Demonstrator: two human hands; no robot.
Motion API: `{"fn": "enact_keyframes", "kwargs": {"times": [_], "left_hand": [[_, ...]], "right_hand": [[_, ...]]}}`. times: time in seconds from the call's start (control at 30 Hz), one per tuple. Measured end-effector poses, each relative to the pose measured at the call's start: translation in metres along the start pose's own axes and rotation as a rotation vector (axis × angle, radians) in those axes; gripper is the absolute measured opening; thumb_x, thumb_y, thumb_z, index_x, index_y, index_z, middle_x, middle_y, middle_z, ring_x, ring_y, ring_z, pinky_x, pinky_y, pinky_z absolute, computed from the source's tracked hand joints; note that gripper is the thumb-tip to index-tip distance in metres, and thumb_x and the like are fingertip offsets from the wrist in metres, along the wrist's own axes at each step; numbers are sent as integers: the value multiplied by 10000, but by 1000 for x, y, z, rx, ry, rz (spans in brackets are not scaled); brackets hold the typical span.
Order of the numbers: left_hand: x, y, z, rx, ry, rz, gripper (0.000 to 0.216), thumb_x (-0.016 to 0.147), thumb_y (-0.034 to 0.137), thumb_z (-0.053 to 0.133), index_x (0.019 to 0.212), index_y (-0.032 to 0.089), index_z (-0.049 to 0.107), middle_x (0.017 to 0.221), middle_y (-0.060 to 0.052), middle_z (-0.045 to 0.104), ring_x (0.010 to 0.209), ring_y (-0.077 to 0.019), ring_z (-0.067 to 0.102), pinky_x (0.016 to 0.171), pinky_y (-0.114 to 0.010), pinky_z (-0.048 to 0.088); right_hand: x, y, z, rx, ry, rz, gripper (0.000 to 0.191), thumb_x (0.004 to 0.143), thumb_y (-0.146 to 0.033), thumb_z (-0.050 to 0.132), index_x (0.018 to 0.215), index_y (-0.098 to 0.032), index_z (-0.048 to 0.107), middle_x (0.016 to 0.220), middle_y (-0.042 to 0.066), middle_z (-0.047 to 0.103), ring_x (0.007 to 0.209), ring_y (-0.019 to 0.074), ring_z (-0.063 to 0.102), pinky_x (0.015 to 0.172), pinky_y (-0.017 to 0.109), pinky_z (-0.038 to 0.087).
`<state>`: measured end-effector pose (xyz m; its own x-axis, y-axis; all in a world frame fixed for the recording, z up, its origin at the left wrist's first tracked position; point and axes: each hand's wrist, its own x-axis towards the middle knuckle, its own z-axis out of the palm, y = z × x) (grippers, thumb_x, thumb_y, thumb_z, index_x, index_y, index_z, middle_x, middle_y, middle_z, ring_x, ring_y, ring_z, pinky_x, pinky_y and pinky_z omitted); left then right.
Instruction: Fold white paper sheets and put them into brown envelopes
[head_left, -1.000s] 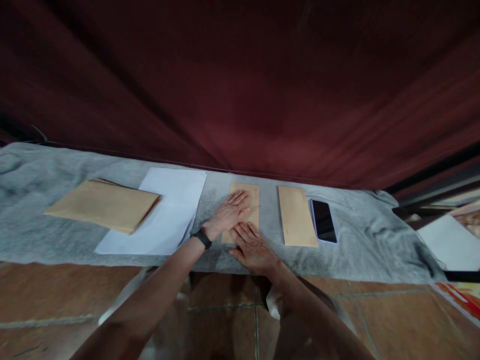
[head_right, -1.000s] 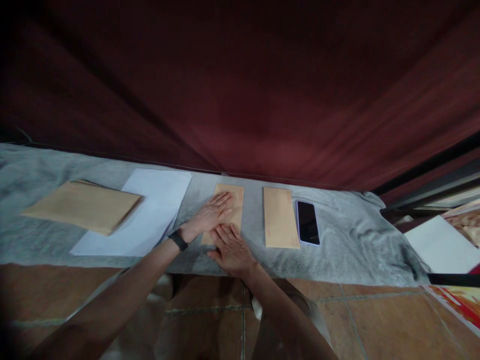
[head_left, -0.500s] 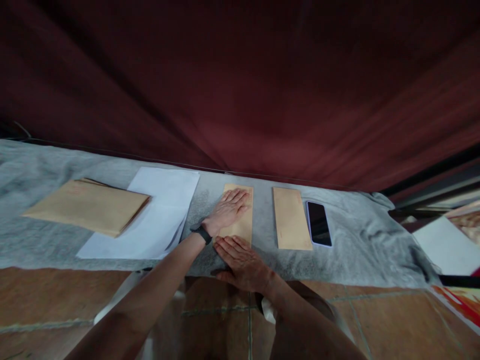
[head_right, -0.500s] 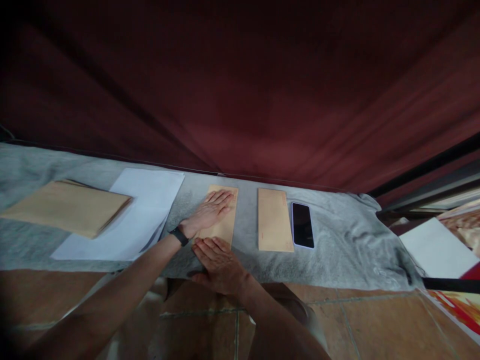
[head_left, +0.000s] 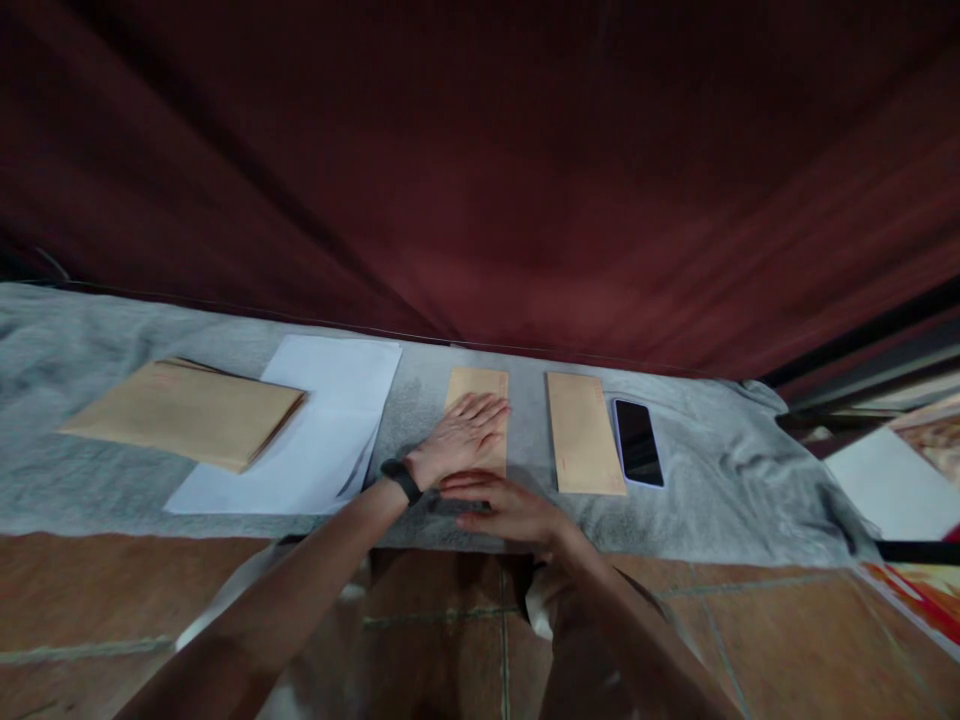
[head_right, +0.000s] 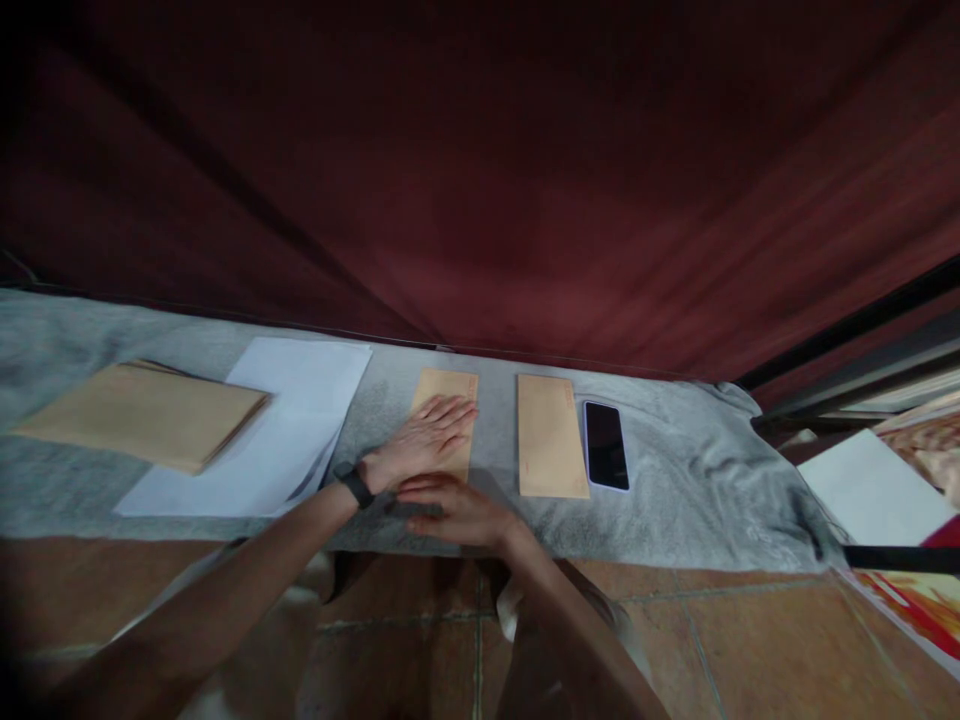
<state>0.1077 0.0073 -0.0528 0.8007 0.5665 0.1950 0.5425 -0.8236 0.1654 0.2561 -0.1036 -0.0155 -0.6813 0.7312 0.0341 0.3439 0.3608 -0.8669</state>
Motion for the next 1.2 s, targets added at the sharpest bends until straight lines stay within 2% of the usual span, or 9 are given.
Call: {"fn": "enact_keyframes", "kwargs": {"times": [0.13,0.27,0.47,0.67,0.83,0.93,1.07,1.2], "left_hand": [[-9,7,-2,-17,-42,59,508,1071,376,302,1558,245,357,1650,-25,332,1543,-172,221,1260,-407,116],[-17,13,-3,-22,-82,97,490,1064,324,339,1546,239,369,1642,-25,350,1543,-158,214,1254,-395,132],[-28,24,-8,32,-114,114,517,1041,269,364,1556,224,342,1670,-37,285,1551,-173,195,1261,-415,138],[-36,31,-10,49,-123,145,578,1016,350,411,1570,214,315,1677,-55,264,1554,-213,191,1263,-432,143],[-39,35,-7,70,-122,154,601,989,346,459,1566,234,331,1670,-47,287,1546,-234,216,1256,-451,161],[-41,37,-3,77,-84,170,609,991,349,473,1568,220,328,1666,-67,293,1544,-238,219,1262,-457,148],[-45,41,2,76,-20,153,555,1016,362,438,1549,226,360,1651,-63,328,1535,-232,245,1262,-448,163],[-45,47,2,52,21,142,430,1047,343,405,1442,209,507,1523,-59,519,1483,-229,351,1262,-466,170]], "right_hand": [[-1,-4,-11,221,-56,102,408,968,-458,597,1310,-253,682,1355,33,677,1297,218,594,1157,384,421],[-1,-7,-17,309,-130,226,448,961,-477,570,1311,-222,684,1326,44,694,1279,249,606,1142,418,439],[1,-6,-27,359,-163,205,312,934,-415,617,1143,-251,780,1142,33,771,1114,265,691,1021,393,534],[5,-7,-32,446,-198,226,243,934,-363,621,1004,-222,806,1031,59,789,995,245,730,961,392,561],[2,-8,-34,609,-199,326,333,904,-503,650,944,-211,805,953,79,788,931,239,742,917,389,579],[-3,-9,-40,711,-164,389,403,861,-572,692,973,-199,795,903,94,785,859,243,748,823,376,602],[-9,-8,-49,775,-48,353,443,836,-594,715,1028,-201,785,858,87,773,826,247,737,797,378,594],[-10,1,-54,831,177,266,388,827,-536,723,1064,-233,777,903,60,769,842,226,709,788,348,569]]}}
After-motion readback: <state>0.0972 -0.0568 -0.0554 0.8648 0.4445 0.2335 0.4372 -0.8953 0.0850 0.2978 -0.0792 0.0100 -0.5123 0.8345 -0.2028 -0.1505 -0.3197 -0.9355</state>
